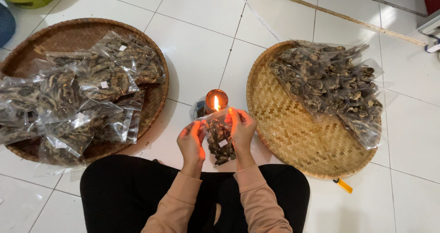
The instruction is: The person sits on the floor and seals clear plastic bags filled with dried seafood pieces by melting the open end of each bag over a candle flame. They take bags one at a time from woven trays, press the plastic edges together near the flame, and place the sealed bag back on the tray.
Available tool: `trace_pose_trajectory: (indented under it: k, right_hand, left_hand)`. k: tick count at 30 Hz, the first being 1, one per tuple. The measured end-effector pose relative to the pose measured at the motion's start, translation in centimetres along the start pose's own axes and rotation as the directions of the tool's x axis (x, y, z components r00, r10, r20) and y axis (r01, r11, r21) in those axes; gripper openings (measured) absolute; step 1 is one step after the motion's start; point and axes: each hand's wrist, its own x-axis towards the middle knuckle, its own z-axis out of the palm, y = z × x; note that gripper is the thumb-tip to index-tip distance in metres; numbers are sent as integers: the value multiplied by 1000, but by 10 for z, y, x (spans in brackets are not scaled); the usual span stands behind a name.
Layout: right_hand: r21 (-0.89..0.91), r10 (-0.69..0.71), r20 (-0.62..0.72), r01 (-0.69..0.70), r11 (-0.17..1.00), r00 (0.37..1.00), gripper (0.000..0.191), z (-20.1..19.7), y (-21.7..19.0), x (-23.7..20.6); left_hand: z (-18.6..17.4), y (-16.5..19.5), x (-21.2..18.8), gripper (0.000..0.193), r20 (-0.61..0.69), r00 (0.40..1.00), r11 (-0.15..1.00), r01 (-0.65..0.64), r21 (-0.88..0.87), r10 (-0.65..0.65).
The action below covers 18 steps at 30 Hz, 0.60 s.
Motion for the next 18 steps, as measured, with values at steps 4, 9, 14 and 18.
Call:
trace_pose_trajectory:
  k: [4,9,14,18]
  right_hand:
    - [22,58,-26,-58,998,998,15,-5,-1,8]
    - [26,83,-35,-82,996,996,17,-8,-6,10]
    - [44,88,-49,-86,995,995,16,-11,-5,14]
    - [58,111,-66,-107,993,992,16,-16,0,18]
  left_hand:
    - [4,-3,4,14,-5,1000,1000,2,31,-1]
    - [9,-7,6,14,-4,1000,999,1,41,-1]
    - [13,-7,8,14,-2,1000,999,20,44,-19]
    - [18,-10,9,14,3,1000,998,24,60,-24]
